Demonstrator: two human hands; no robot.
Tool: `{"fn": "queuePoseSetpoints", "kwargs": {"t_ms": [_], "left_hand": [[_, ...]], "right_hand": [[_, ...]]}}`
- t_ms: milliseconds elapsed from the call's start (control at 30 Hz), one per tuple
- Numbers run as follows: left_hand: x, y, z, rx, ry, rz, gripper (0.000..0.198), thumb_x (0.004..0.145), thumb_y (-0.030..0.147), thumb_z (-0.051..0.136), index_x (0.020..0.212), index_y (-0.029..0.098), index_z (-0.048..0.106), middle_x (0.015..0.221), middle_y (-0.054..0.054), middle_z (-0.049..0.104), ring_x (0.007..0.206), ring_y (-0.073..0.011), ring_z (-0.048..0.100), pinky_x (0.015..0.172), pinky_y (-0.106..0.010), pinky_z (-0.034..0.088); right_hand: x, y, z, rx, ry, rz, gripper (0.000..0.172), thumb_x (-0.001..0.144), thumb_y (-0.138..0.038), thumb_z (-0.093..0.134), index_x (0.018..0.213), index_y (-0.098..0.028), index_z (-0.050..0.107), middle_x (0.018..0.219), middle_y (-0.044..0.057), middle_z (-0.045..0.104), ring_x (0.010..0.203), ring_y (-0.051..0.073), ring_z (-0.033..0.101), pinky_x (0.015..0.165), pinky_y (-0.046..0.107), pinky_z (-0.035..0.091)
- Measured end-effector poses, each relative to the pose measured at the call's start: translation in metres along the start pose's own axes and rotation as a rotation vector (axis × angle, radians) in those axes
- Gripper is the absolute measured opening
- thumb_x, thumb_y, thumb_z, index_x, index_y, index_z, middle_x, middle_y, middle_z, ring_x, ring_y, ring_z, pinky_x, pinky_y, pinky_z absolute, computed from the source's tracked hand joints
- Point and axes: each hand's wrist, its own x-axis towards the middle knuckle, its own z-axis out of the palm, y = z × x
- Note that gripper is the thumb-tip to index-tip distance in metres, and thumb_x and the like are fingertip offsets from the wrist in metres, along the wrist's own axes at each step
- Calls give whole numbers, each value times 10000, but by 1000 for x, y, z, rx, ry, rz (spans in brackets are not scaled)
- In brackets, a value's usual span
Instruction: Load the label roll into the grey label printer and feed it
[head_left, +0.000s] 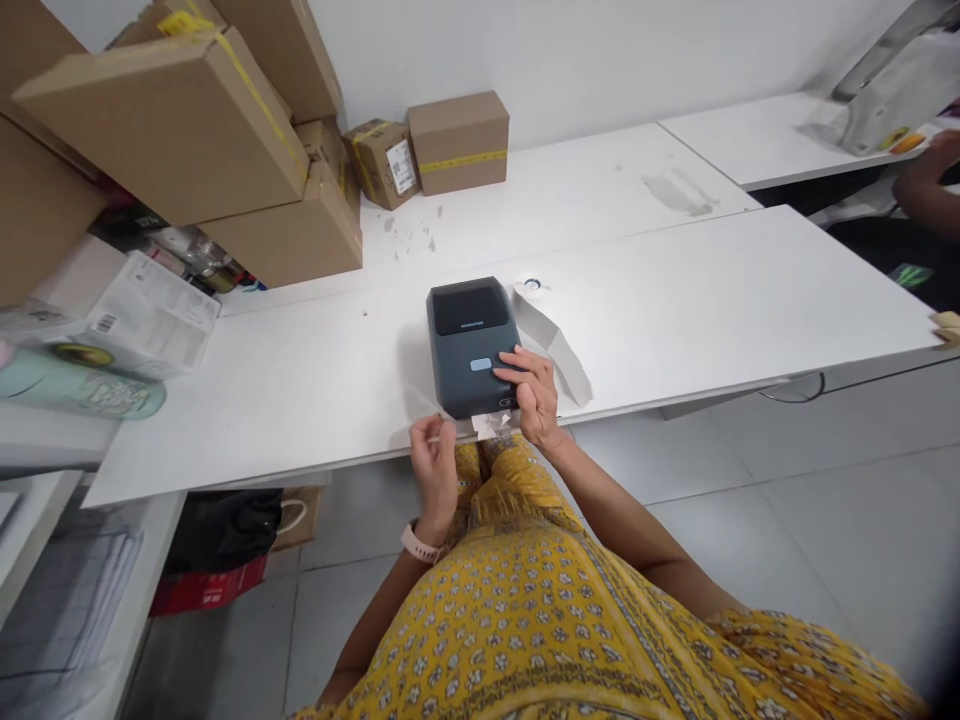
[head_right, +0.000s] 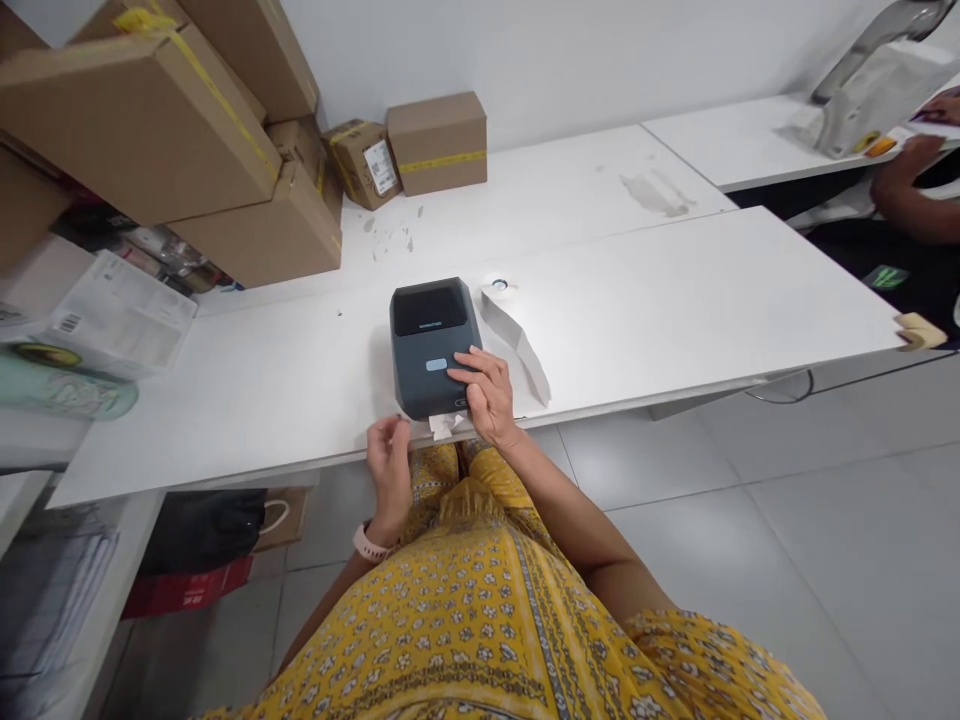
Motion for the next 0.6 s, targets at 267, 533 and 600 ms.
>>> {"fn": "queuePoseSetpoints", "kwargs": {"t_ms": [267, 533, 600], "left_hand": [[11, 23, 28, -285, -822, -562, 510, 833, 658, 657, 739, 157, 668, 593, -26, 622, 479, -97, 518, 480, -239, 374], [7, 17, 37, -340, -805, -416, 512, 828, 646, 673, 625, 227, 458, 448, 24, 537, 391, -91, 462, 453, -241, 369], [7, 13, 36, -307, -802, -372, 537, 815, 690, 676, 640, 230, 460, 460, 24, 556, 403, -101, 493, 468, -248, 397]], "right_hand": [[0, -4, 6, -71, 13, 38, 537, 1080, -503, 262, 1090, -303, 760, 1237, 78, 747, 1341, 302, 604, 1150, 572, 455], [2, -8, 2, -22, 29, -21, 451, 1090, -426, 312, 1115, -293, 743, 1247, 75, 746, 1331, 290, 604, 1126, 546, 466], [3, -9, 4, -37, 31, -1, 470, 1090, -438, 300, 1119, -300, 748, 1240, 76, 738, 1323, 297, 597, 1130, 551, 455]]}}
